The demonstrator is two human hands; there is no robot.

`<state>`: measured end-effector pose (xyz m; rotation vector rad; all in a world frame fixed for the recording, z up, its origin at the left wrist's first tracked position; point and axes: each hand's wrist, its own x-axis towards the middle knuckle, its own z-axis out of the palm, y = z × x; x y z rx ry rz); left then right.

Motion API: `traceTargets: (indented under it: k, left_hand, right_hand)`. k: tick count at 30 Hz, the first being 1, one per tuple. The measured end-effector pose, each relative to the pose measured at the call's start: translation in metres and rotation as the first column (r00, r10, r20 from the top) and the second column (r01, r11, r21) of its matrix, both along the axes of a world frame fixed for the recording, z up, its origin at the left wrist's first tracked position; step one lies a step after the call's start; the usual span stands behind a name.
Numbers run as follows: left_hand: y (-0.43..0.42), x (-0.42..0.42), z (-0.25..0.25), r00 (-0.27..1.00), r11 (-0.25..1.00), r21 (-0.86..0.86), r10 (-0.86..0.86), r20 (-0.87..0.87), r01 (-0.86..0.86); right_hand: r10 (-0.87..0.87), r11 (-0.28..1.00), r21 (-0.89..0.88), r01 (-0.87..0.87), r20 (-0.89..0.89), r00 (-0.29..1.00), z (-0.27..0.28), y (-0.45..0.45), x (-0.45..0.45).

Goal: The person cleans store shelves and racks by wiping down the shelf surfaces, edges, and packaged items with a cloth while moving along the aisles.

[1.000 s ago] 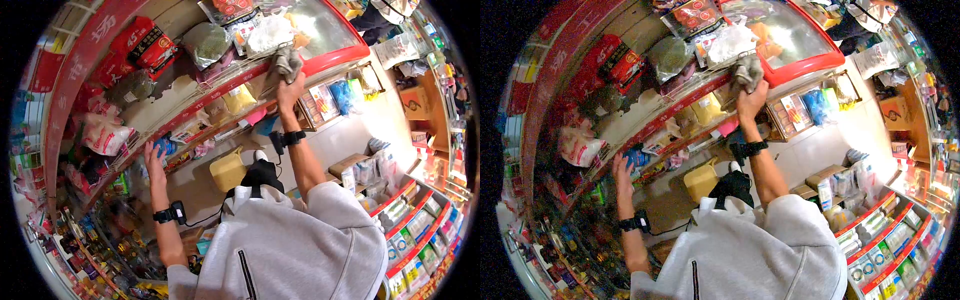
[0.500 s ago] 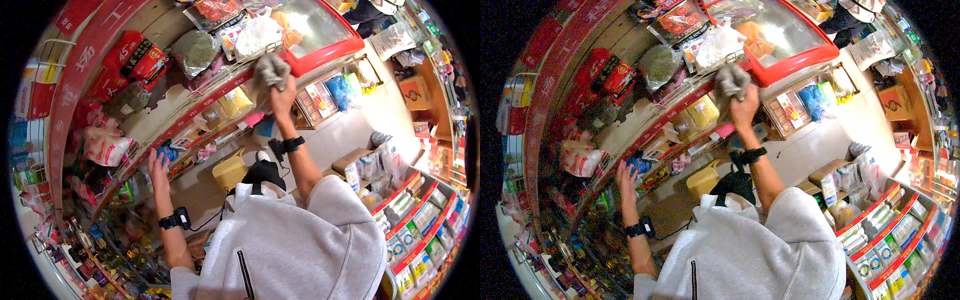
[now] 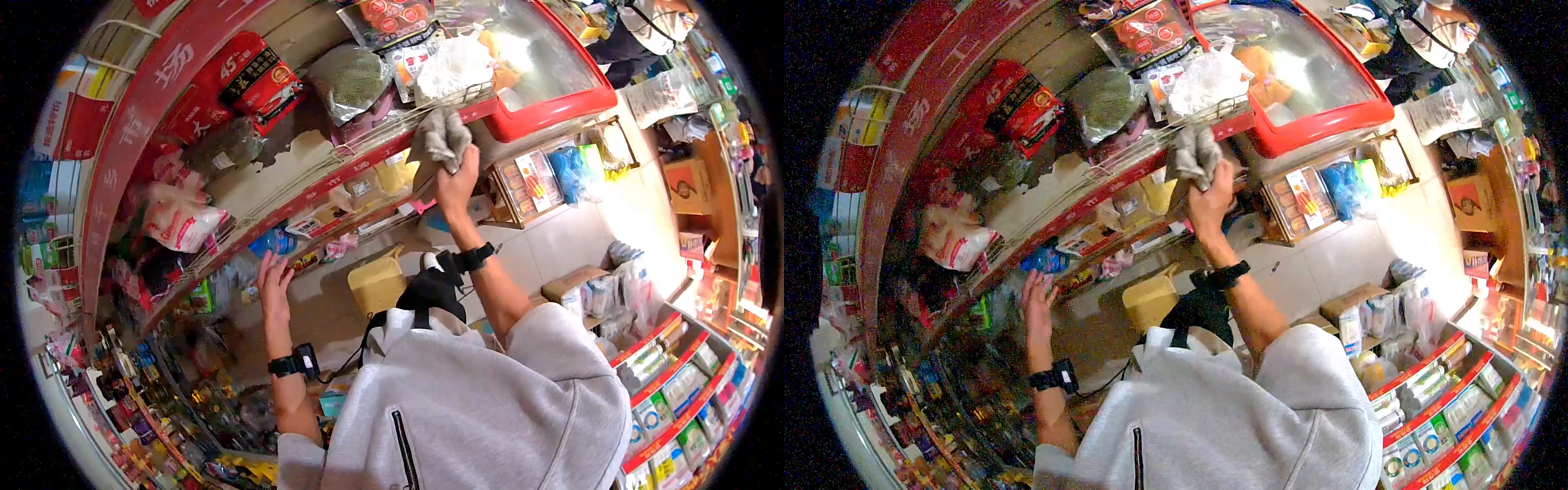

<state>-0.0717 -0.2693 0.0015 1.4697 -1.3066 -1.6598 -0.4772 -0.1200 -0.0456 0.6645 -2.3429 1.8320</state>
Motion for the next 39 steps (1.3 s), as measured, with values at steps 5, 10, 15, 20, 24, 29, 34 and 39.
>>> traceTargets:
  k: [5, 10, 15, 20, 24, 29, 34, 39]
  left_hand:
    - [0.015, 0.016, -0.005, 0.997, 0.999, -0.006, -0.035, -0.07, 0.035]
    - [0.019, 0.029, -0.006, 0.997, 1.0, 0.001, -0.026, -0.069, 0.027]
    - [0.008, 0.058, -0.021, 0.997, 0.999, 0.027, -0.038, -0.067, 0.04]
    - [-0.01, 0.085, -0.021, 0.992, 0.998, 0.039, -0.039, -0.121, 0.044]
    - [-0.036, 0.121, -0.02, 0.979, 0.997, 0.041, -0.062, -0.196, 0.072]
    - [-0.06, 0.187, -0.027, 0.944, 0.989, 0.079, -0.091, -0.317, 0.121]
    - [-0.076, 0.252, -0.036, 0.937, 0.979, 0.148, -0.082, -0.339, 0.139]
    - [-0.092, 0.298, -0.033, 0.929, 0.974, 0.176, -0.067, -0.365, 0.14]
  right_hand:
    - [0.148, 0.989, -0.019, -0.147, 0.044, 0.988, 0.015, -0.016, 0.05]
    - [0.249, 0.969, -0.035, -0.246, 0.09, 0.964, 0.02, -0.03, 0.087]
    - [0.298, 0.954, 0.017, -0.299, 0.049, 0.953, 0.01, -0.043, 0.115]
    - [0.272, 0.962, 0.038, -0.272, -0.015, 0.962, 0.018, -0.062, 0.162]
    - [0.299, 0.951, 0.088, -0.296, -0.021, 0.954, 0.012, -0.089, 0.215]
    - [0.335, 0.939, 0.128, -0.318, -0.146, 0.931, -0.007, -0.131, 0.307]
    - [0.351, 0.931, 0.145, -0.336, -0.098, 0.931, -0.023, -0.183, 0.409]
    - [0.444, 0.874, 0.24, -0.423, -0.036, 0.895, -0.028, -0.228, 0.496]
